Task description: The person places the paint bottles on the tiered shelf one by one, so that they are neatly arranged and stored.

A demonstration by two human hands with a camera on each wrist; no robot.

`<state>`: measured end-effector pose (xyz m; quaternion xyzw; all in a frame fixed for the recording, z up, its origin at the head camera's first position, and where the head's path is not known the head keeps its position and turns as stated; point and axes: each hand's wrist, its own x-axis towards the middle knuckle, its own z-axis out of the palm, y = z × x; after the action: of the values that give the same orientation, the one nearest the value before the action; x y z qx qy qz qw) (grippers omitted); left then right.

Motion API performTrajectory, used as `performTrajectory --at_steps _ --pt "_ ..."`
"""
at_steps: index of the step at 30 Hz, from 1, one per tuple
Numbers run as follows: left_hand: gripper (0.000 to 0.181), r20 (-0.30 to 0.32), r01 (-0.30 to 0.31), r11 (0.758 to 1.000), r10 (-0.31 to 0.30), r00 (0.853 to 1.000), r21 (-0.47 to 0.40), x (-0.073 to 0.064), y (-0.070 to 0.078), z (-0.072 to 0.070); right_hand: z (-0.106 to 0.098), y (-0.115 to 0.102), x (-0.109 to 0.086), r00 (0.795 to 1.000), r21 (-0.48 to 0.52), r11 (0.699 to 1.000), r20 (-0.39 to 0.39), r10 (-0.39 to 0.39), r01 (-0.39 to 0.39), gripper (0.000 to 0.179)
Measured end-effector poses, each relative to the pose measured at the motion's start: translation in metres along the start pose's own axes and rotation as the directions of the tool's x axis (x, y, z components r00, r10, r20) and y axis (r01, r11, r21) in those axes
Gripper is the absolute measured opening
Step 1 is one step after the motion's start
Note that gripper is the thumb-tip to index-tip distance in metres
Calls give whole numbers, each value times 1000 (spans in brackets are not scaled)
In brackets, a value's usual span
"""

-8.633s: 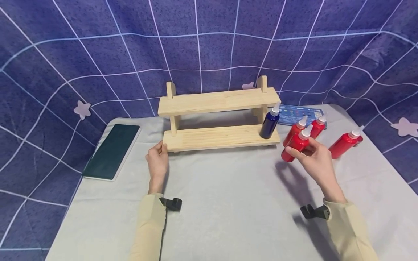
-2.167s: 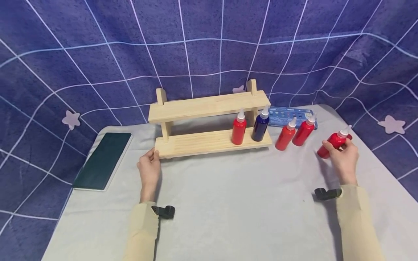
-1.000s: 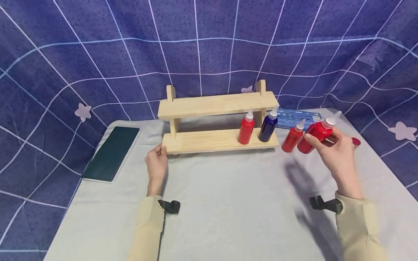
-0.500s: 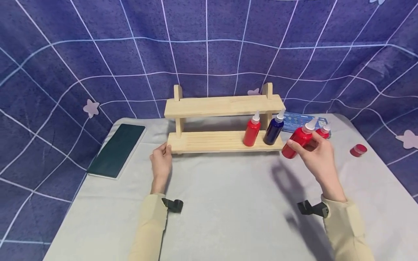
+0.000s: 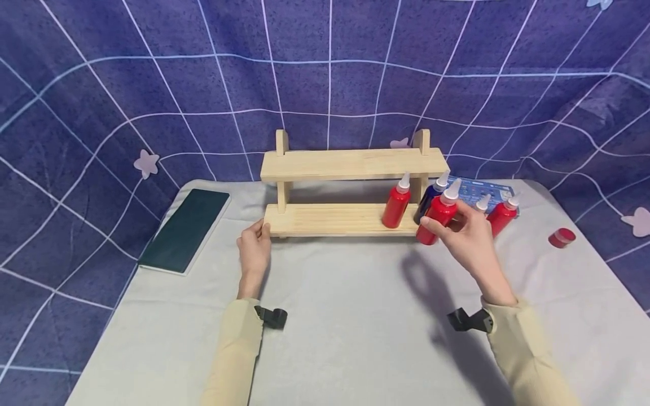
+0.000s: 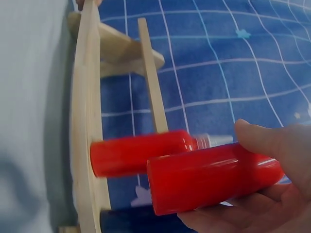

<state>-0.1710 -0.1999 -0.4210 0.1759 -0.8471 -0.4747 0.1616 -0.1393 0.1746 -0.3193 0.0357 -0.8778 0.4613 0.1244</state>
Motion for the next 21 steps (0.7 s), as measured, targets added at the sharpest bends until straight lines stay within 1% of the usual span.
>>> performTrajectory --at_steps 4,7,11,14,18,21 --pt "35 -5 8 1000 -8 1000 5 1 0 -1 10 -7 3 999 30 1000 43 1 -3 42" --pt "34 -7 3 1000 -3 1000 11 1 0 -1 17 -11 4 998 48 999 69 3 -6 41" --pt "33 -11 -4 1000 4 1000 11 2 1 -1 29 -15 6 996 75 997 83 -30 24 40" --pt "33 -12 -2 1000 2 1000 9 2 1 -2 39 -17 9 993 116 992 100 -60 48 42" --pt "34 -8 5 1000 -5 1000 6 1 0 -2 52 -19 10 990 157 987 129 -56 36 41" --pt "33 -11 2 1000 -2 1000 1 0 0 -1 60 -20 9 988 166 986 146 -44 19 37"
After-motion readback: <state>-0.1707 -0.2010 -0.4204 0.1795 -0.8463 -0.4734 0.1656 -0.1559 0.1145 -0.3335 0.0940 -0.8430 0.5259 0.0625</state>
